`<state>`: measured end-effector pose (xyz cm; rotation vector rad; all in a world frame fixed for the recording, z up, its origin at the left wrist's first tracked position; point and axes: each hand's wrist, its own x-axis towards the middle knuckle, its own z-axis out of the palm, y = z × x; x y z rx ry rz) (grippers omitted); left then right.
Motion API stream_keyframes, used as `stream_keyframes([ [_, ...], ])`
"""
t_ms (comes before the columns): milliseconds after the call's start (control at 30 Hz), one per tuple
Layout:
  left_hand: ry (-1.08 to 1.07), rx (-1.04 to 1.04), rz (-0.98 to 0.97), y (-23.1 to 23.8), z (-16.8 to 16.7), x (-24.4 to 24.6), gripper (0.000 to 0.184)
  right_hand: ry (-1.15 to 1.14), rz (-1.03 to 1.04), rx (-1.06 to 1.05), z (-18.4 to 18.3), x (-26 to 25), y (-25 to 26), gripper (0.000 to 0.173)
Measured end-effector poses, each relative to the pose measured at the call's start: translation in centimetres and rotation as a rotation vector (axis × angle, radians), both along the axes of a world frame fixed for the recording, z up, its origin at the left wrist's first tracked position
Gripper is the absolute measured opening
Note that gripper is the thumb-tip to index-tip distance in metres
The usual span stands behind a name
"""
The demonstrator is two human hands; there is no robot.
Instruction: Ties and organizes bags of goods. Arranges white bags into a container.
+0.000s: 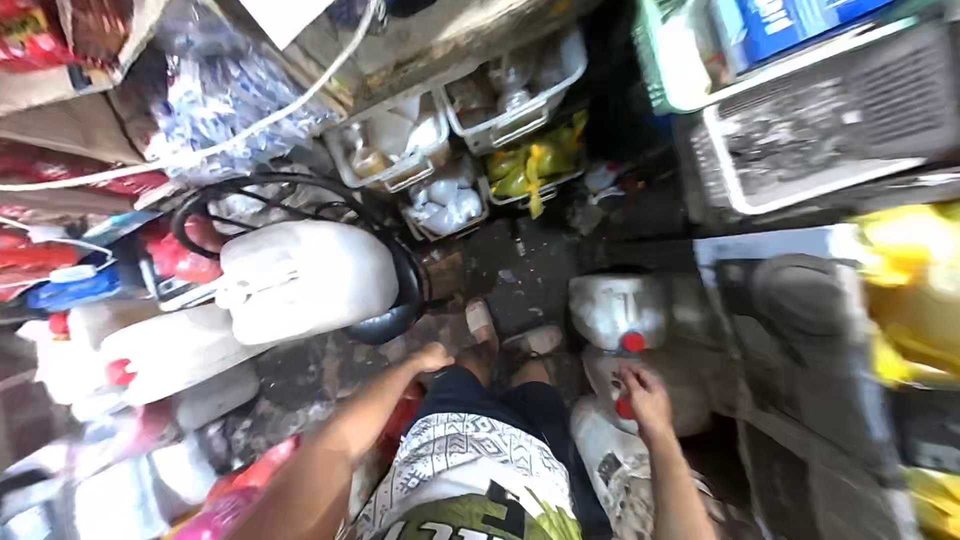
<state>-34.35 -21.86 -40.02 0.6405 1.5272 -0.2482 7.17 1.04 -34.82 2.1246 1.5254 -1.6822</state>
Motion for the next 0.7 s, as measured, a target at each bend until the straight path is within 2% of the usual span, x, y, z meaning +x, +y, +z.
stream_keyframes([
  [67, 0.097, 0.049, 0.009, 1.1, 1.1, -1.7, 0.057, -0.030, -0.217, 0.009, 1.1, 3.2, -4.2, 0.037],
  [133, 0.215, 0.154, 0.075, 2.6, 1.6, -3.5, 0.053, -0.147, -0.287, -0.063, 0.9, 6.0, -9.3, 0.037],
  [233, 0.336, 0.319, 0.187, 5.6, 2.9, -4.6, 0.049, -0.295, -0.143, -0.340, 1.7, 10.0, -17.6, 0.042],
  [300, 0.363, 0.392, 0.243, 7.2, 4.4, -4.0, 0.045, -0.281, -0.133, -0.479, 2.7, 11.8, -22.0, 0.046],
  [400, 0.356, 0.451, 0.152, 8.0, 6.0, -1.1, 0.041, -0.236, -0.168, -0.411, 0.8, 14.4, -26.4, 0.044],
  [533, 0.096, 0.367, -0.086, 6.3, 9.3, 7.2, 0.048, -0.144, -0.457, -0.387, 1.2, 16.1, -23.5, 0.043],
  [633, -0.092, 0.344, -0.128, 5.6, 9.6, 13.5, 0.064, -0.080, -0.472, -0.267, -0.2, 18.6, -20.0, 0.042],
  [700, -0.074, 0.413, -0.103, 7.6, 9.1, 16.1, 0.075, -0.067, -0.487, -0.199, -0.4, 20.0, -17.3, 0.041],
])
